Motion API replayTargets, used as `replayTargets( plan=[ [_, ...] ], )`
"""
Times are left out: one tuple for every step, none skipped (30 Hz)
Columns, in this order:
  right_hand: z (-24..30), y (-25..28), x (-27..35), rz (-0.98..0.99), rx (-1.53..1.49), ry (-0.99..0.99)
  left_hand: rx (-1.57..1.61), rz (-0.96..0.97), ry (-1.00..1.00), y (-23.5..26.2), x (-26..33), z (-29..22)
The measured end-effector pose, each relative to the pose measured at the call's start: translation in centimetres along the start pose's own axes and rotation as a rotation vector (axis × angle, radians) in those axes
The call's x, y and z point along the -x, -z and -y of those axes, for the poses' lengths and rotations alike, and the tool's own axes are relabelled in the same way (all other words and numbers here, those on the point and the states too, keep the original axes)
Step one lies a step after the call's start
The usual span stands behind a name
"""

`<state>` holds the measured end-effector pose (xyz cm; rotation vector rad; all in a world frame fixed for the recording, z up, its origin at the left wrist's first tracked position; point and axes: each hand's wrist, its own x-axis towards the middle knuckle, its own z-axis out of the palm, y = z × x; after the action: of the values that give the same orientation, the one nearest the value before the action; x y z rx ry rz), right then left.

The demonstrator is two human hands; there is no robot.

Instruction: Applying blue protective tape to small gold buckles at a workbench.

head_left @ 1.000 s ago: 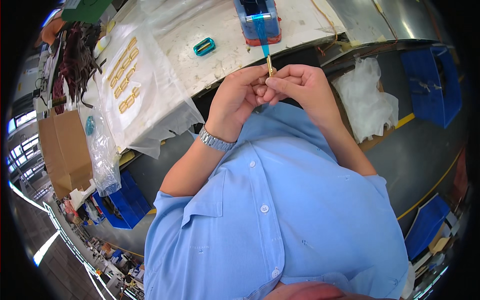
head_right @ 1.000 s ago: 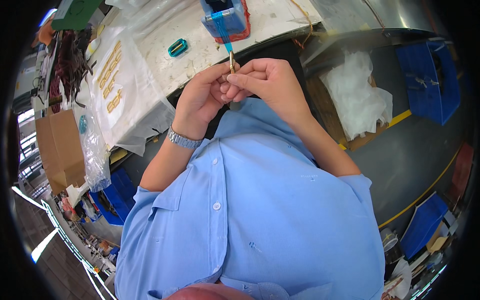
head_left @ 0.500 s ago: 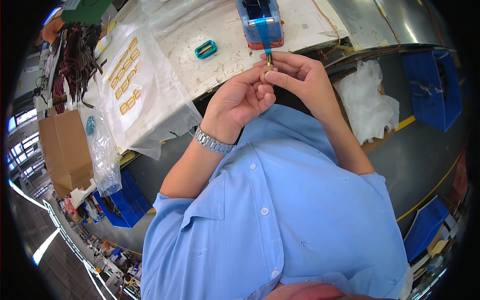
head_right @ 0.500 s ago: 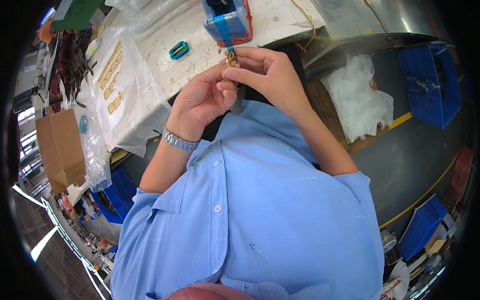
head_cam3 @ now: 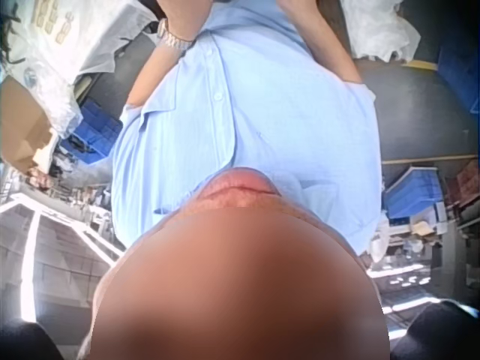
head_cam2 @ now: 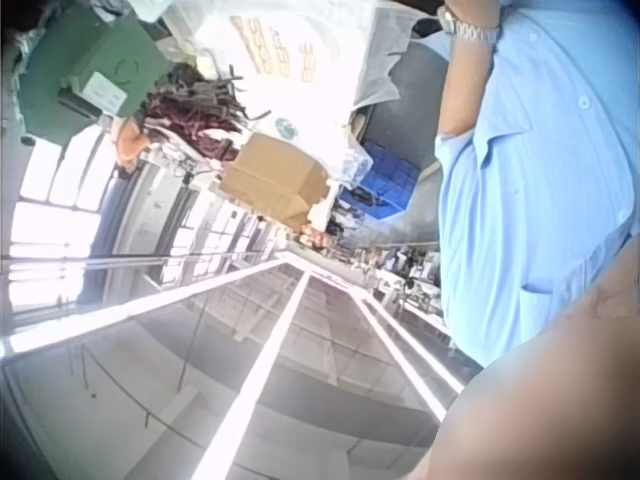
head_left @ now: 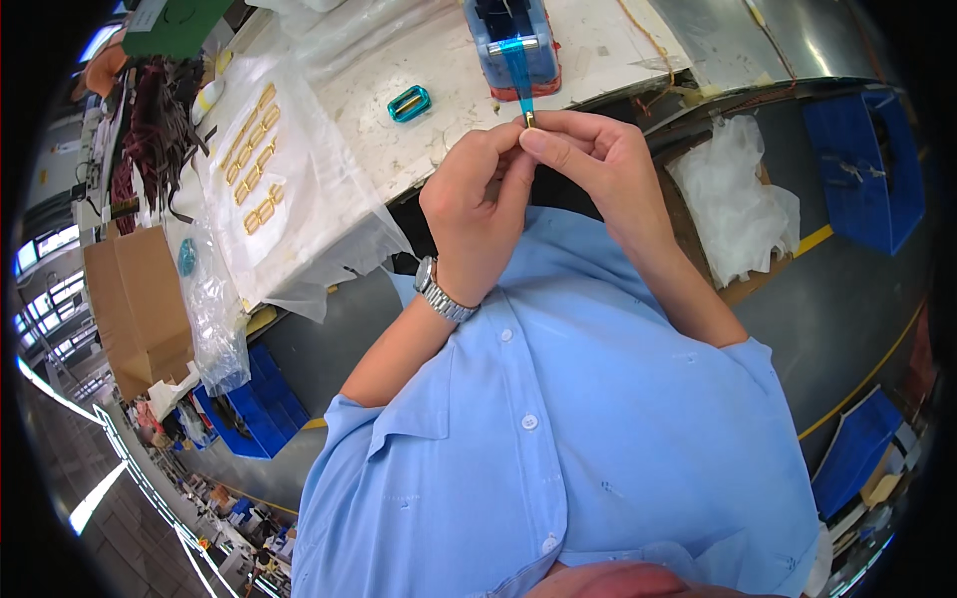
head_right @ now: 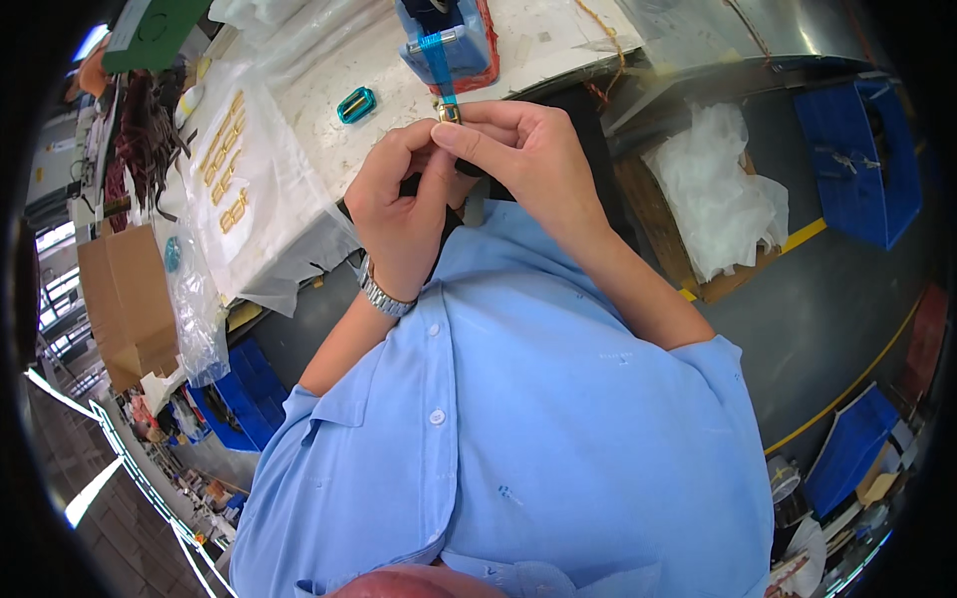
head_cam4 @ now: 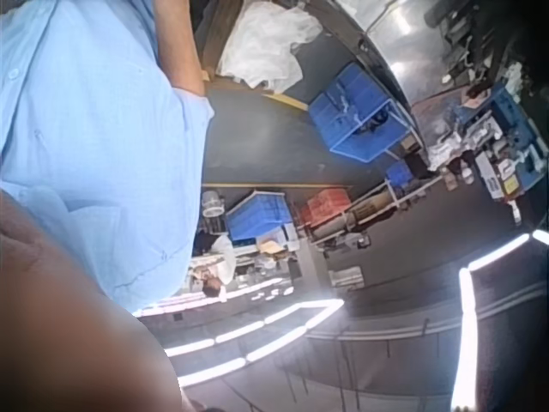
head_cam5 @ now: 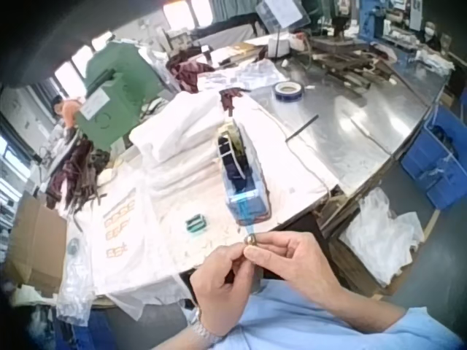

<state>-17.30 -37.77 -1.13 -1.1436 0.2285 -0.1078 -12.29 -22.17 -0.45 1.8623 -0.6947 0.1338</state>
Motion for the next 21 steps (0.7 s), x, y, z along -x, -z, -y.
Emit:
replayTargets(
  plan=[
    [0.0, -0.1, 0.0, -0.004, -0.001, 0.002, -0.06, 0.013, -0.042, 0.1, -0.1, 0.2],
    [0.0, -0.1, 0.0, -0.016, 0.011, 0.005, -0.12, 0.027, -0.084, 0.3, -0.3, 0.3],
    [0.0, -0.1, -0.1, -0.027, 0.023, 0.007, -0.118, 0.031, -0.087, 0.3, -0.5, 0.3],
    [0.1, 0.0, -0.2, -0.03, 0.023, 0.008, -0.11, 0.034, -0.067, 0.3, -0.7, 0.2],
    [0.3, 0.2, -0.4, 0.018, 0.013, -0.005, -0.102, 0.038, -0.046, 0.4, -1.0, 0.1],
    [0.4, 0.5, -0.6, 0.067, 0.003, -0.018, -0.101, 0.041, -0.047, 0.5, -1.5, -0.1],
    [0.2, 0.7, -0.8, 0.064, 0.001, -0.016, -0.04, 0.081, 0.037, 0.7, -2.1, -0.2],
    [0.0, 1.0, -1.0, 0.07, -0.03, -0.038, 0.021, 0.121, 0.122, 1.0, -2.8, -0.3],
    [-0.2, 1.2, -1.2, 0.076, -0.061, -0.06, 0.02, 0.125, 0.119, 1.1, -3.4, -0.2],
    [-0.5, 1.7, -1.5, 0.073, -0.063, -0.057, 0.114, 0.162, 0.22, 1.2, -4.0, 0.0],
    [-0.7, 2.1, -1.8, 0.103, -0.02, -0.054, 0.208, 0.198, 0.32, 1.4, -4.6, 0.0],
    [-0.8, 2.4, -2.0, 0.133, 0.024, -0.049, 0.218, 0.245, 0.346, 1.7, -5.2, 0.0],
    [-0.7, 2.4, -2.2, 0.13, 0.021, -0.046, 0.216, 0.25, 0.344, 2.0, -5.7, -0.1],
    [-0.4, 2.4, -2.4, 0.146, 0.101, -0.025, 0.233, 0.281, 0.374, 2.1, -6.2, -0.1],
    [-0.2, 2.3, -2.6, 0.162, 0.181, -0.004, 0.248, 0.313, 0.406, 2.2, -6.6, -0.2],
    [0.0, 2.1, -2.7, 0.159, 0.179, -0.001, 0.259, 0.318, 0.419, 2.2, -6.8, -0.2],
    [0.1, 1.9, -2.8, 0.136, 0.175, 0.042, 0.257, 0.321, 0.417, 2.3, -7.0, -0.2],
    [0.2, 1.6, -2.9, 0.113, 0.17, 0.085, 0.267, 0.334, 0.429, 2.4, -7.2, -0.2],
    [0.1, 1.4, -3.1, 0.111, 0.168, 0.088, 0.276, 0.346, 0.441, 2.4, -7.4, -0.2],
    [-0.2, 1.3, -3.3, 0.111, 0.122, 0.114, 0.273, 0.349, 0.439, 2.5, -7.5, -0.2],
    [-0.3, 1.2, -3.4, 0.112, 0.076, 0.139, 0.279, 0.354, 0.45, 2.6, -7.7, -0.2]
  ],
)
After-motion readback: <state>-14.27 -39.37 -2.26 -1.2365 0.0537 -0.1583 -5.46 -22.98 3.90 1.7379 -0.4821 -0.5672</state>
